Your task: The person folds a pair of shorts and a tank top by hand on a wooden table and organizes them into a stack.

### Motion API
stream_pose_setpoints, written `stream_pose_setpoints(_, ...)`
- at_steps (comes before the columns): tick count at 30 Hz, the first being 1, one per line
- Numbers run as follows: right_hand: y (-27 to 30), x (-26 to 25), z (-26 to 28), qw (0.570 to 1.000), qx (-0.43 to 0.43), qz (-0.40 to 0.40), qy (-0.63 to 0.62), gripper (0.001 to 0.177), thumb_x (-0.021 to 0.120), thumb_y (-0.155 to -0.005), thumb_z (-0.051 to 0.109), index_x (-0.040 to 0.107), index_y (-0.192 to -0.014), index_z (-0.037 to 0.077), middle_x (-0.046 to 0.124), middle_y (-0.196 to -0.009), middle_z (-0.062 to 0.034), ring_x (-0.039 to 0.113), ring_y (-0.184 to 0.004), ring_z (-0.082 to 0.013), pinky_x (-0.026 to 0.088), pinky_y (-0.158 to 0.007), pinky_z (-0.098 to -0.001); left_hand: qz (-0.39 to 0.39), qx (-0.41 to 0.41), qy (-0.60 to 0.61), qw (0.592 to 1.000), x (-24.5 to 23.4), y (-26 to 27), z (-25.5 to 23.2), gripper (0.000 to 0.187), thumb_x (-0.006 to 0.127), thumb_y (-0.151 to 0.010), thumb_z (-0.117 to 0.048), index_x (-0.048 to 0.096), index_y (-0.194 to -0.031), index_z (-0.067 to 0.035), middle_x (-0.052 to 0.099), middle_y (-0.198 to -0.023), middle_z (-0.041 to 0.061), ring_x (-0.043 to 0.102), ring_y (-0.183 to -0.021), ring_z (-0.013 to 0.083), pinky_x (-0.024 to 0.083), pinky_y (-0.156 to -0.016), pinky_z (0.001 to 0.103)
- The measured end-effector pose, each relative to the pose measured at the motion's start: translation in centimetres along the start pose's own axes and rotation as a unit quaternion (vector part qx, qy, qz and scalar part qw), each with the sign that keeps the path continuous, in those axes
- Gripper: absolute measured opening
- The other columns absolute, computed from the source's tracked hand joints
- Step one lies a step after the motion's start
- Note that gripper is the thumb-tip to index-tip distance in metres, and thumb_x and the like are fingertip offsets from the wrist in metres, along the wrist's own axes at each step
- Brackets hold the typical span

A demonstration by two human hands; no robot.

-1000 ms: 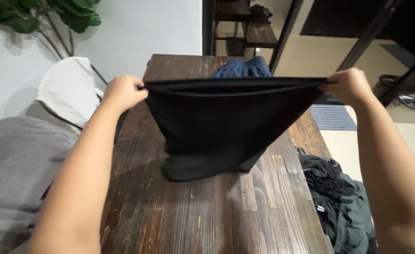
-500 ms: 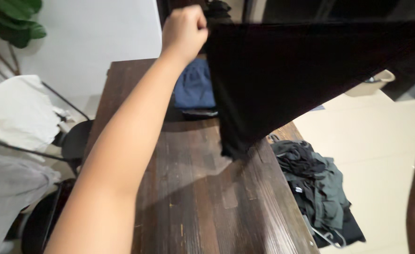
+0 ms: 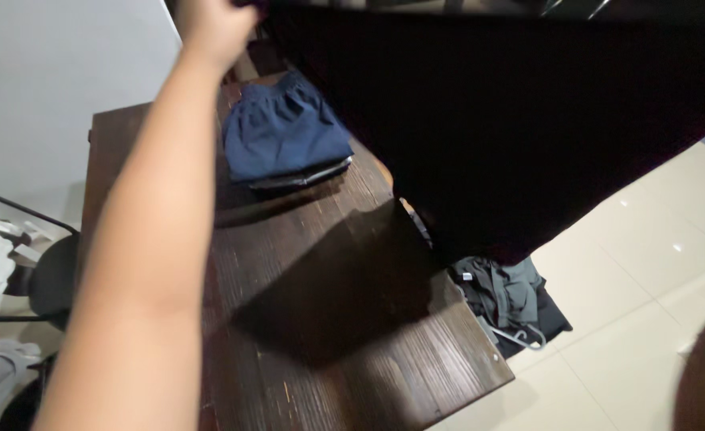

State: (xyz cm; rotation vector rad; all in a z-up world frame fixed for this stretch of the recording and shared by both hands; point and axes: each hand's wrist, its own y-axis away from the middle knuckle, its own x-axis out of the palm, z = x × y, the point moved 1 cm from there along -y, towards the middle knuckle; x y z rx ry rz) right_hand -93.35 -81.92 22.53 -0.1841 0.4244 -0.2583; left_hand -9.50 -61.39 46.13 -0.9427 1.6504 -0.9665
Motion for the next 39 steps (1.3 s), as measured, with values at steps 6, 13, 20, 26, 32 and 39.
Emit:
stream_pose_setpoints(6,18.7,7.3,12.7,0.927,-0.121,0.307,-0.180,0.029,0.083,-0.077,-0.001,0.079,-0.105,-0.007,0.076,-0.084,-0.0164,0.064,-0.067,-0.0202,0.049,-0.062,-0.0332,0.119,-0.144,0.017,0.982,-12.5,12.3,4.7,0.026,0.061,-0.086,0.008,0.078,-0.097,-0.008,0.077,-0.097,0.007,0.073,-0.091,0.0147,0.056,-0.082,0.029)
stream_pose_setpoints(13,46.4,22.8,29.7,0.652,-0.330,0.670,-0.134,0.023,0.077,-0.085,0.017,0.063,-0.078,0.000,0.059,-0.072,-0.0124,0.062,-0.066,-0.0249,0.049,-0.061,-0.0368,0.285,-0.346,-0.158,0.880,-24.5,32.4,7.3,0.025,0.062,-0.079,0.003,0.079,-0.089,-0.013,0.075,-0.091,0.014,0.072,-0.086,0.0320,0.056,-0.080,0.041)
stream_pose_setpoints(20,63.5,31.2,24.2,0.560,-0.351,0.743,-0.106,0.021,0.074,-0.088,0.022,0.071,-0.087,0.001,0.070,-0.087,-0.0142,0.071,-0.083,-0.0327,0.056,-0.076,-0.0406,0.375,-0.291,-0.249,0.844,-28.7,42.3,8.0,0.022,0.060,-0.081,-0.001,0.079,-0.082,-0.012,0.073,-0.103,0.011,0.070,-0.098,0.0345,0.056,-0.087,0.045)
stream_pose_setpoints(26,70.5,32.9,22.9,0.556,-0.354,0.746,-0.098,0.030,0.075,-0.088,0.020,0.070,-0.111,0.001,0.070,-0.111,-0.0171,0.069,-0.101,-0.0363,0.056,-0.089,-0.0427,0.446,-0.257,-0.336,0.789,-30.7,47.6,8.3,0.019,0.056,-0.091,-0.011,0.075,-0.093,-0.008,0.068,-0.114,0.013,0.069,-0.102,0.0353,0.056,-0.086,0.047)
stream_pose_setpoints(32,62.9,33.9,21.8,0.667,-0.421,0.613,-0.053,0.049,0.076,-0.076,0.011,0.068,-0.123,0.006,0.070,-0.119,-0.0139,0.064,-0.112,-0.0357,0.051,-0.098,-0.0449,0.569,-0.132,-0.422,0.693,-29.4,51.2,-2.8,0.018,0.059,-0.086,-0.016,0.072,-0.098,-0.012,0.067,-0.106,0.009,0.066,-0.099,0.0288,0.058,-0.078,0.043)
stream_pose_setpoints(39,39.1,37.7,5.4,0.918,-0.260,0.228,0.194,0.044,0.082,-0.073,0.020,0.071,-0.113,0.005,0.065,-0.118,-0.0239,0.059,-0.113,-0.0441,0.049,-0.100,-0.0504,0.446,-0.157,-0.058,0.879,-19.4,52.6,-14.3,0.028,0.075,-0.076,-0.025,0.071,-0.098,-0.009,0.068,-0.102,0.010,0.064,-0.095,0.0329,0.054,-0.077,0.047)
